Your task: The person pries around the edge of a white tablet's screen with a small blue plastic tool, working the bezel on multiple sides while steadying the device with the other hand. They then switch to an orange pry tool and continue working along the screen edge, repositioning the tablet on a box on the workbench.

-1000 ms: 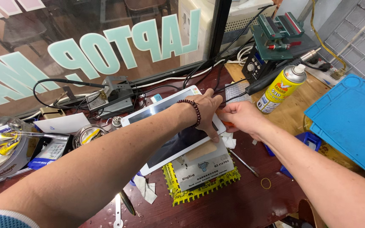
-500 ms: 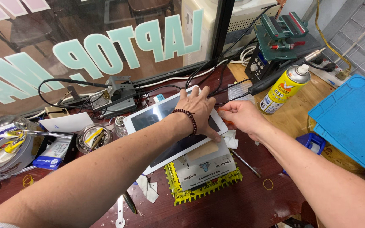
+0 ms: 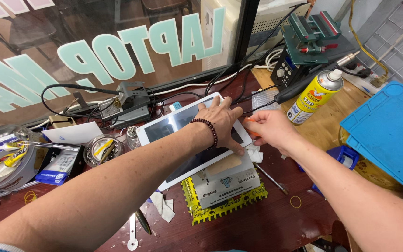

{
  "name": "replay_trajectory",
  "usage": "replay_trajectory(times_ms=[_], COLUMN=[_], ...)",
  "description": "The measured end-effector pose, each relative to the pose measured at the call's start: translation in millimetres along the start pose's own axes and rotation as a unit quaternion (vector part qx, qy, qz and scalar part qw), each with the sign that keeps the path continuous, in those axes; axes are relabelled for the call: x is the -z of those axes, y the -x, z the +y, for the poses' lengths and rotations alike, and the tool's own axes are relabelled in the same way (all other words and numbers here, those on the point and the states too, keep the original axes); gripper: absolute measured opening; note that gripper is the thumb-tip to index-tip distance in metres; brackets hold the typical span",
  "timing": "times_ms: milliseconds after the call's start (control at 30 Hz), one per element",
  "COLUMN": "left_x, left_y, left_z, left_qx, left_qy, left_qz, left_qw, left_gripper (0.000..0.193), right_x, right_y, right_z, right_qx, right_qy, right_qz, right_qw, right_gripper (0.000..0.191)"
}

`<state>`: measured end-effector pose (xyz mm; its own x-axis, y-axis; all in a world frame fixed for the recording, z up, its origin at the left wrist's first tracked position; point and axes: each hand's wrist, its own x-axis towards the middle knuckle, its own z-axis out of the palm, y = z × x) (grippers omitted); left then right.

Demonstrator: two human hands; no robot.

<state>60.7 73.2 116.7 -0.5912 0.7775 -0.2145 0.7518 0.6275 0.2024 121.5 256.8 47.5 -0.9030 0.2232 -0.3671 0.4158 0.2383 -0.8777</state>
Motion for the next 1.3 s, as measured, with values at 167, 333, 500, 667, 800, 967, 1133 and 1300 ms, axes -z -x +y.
replay_trajectory(times_ms=[167,333,500,667,800,967,1133,1300], left_x=[-6.0,-6.4,-14.2,-26.6,-41.7,-74.0,-90.1,-87.2], left_y=[5.0,4.3,5.0,34.5,85.4,121.0,133.0,136.9], left_z=[-0.3,-0.4,-6.4,-47.7,-92.7,-113.2,-126.7,-122.1], left_qx=[-0.026,-0.007,-0.031,0.055,0.235,0.431,0.332,0.33], left_qy=[0.018,0.025,0.052,0.089,0.118,0.51,0.846,0.864], left_qz=[0.022,0.009,0.069,0.334,0.433,0.336,0.111,0.079], left_qw=[0.999,1.0,0.996,0.937,0.862,0.664,0.403,0.372], left_gripper=[0.092,0.09,0.097,0.068,0.059,0.062,0.043,0.038], right_x=[6.0,-5.5,-14.5,-17.0,-11.5,-1.5,-2.9,-16.4], right_y=[25.5,43.2,49.8,51.6,41.8,26.4,32.9,44.6], right_z=[-5.2,-8.4,-14.0,-9.8,4.9,31.1,43.2,35.5], right_qx=[0.048,0.055,0.063,0.058,0.048,-0.022,-0.03,-0.056], right_qy=[0.027,0.099,0.076,0.075,0.055,-0.109,-0.096,-0.045], right_qz=[0.041,0.066,0.078,0.086,0.076,0.078,-0.014,-0.031], right_qw=[0.998,0.991,0.992,0.992,0.994,0.991,0.995,0.997], right_gripper=[0.014,0.015,0.014,0.014,0.014,0.02,0.023,0.019])
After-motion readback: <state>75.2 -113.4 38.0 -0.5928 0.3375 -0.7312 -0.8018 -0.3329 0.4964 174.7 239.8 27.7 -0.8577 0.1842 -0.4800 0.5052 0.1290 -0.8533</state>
